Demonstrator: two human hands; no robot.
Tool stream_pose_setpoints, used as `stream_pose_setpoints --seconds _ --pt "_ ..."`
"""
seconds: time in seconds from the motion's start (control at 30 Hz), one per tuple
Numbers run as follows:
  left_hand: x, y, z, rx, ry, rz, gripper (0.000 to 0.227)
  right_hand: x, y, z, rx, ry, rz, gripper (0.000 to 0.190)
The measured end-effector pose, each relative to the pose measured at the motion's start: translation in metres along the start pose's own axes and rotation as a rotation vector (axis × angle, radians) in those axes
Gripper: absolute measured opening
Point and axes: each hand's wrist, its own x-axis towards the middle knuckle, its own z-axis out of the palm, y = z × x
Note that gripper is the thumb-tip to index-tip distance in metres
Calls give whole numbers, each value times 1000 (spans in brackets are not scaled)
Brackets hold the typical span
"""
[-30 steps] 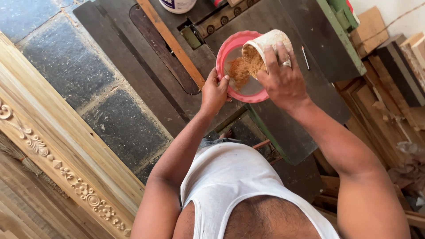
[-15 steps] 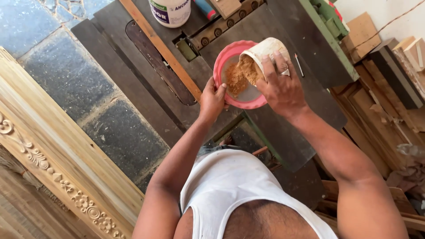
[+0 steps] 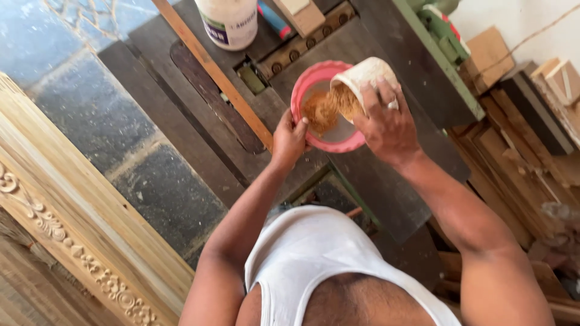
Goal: The person pours sawdust from a white container into a pink sieve held over a table saw surface, then shakes the sieve to separate fine particles. The person walks to a nearby shelf, picks up a second container, returns to the table, and repeats the sifting process with additional sawdust.
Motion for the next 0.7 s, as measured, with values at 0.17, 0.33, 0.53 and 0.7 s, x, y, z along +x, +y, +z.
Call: stream_pose_setpoints --seconds 0.17,0.33,0.53,0.7 --pt "8 0 5 20 -9 -21 41 8 13 3 -8 11 -7 12" --pt "8 3 4 39 6 -42 44 6 16 5 4 -26 5 9" --pt "16 12 3 -14 -22 -17 43 7 12 11 19 0 4 12" --pt "17 8 -1 -22 -28 16 42 12 7 9 13 -29 6 9"
